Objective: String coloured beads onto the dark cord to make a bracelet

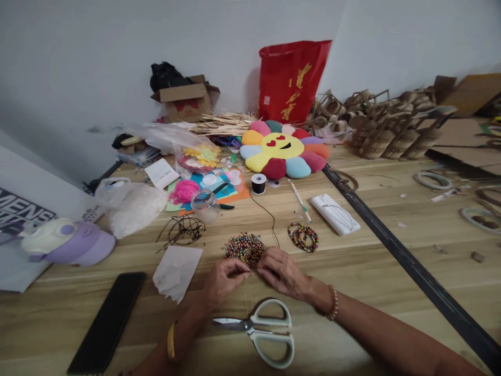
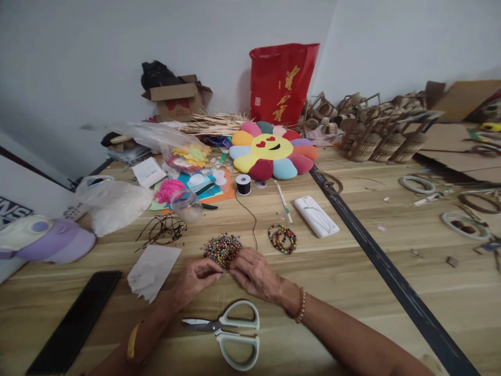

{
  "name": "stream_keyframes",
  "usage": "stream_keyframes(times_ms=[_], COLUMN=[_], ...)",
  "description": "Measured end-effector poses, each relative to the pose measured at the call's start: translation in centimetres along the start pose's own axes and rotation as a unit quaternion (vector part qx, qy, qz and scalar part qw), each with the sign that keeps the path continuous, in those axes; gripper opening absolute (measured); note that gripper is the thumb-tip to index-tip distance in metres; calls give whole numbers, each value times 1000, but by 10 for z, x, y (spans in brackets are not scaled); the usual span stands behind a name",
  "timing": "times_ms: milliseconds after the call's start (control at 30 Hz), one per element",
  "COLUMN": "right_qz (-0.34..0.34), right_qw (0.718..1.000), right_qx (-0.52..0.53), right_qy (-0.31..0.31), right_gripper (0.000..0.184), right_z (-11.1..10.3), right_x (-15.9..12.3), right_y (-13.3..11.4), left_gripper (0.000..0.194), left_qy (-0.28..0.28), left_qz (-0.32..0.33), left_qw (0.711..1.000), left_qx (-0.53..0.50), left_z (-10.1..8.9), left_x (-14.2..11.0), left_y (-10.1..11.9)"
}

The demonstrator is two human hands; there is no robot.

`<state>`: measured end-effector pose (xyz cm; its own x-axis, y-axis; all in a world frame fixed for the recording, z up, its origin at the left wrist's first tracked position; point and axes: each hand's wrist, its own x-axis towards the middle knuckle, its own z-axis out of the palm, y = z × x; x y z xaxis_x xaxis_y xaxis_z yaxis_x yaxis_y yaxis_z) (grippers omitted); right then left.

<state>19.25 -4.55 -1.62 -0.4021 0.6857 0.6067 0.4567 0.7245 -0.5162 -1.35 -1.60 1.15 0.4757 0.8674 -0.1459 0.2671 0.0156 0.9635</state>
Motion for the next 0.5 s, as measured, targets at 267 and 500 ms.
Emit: stream_keyframes(times_ms=[267,500], right_qz=[42,42], right_qw=[998,998], right_qx=[43,32], right_qy=[35,27], right_gripper=[13,11], right_z=[-2,-2], right_x=[2,2], right_y=[1,1], left_gripper=[7,9], left_qy=[1,1], left_qz=[0,-13], left_qw=[1000,1000], left_qx=[7,-19], left_z=[1,2], left_x=[-1,0], left_y=[-1,-7])
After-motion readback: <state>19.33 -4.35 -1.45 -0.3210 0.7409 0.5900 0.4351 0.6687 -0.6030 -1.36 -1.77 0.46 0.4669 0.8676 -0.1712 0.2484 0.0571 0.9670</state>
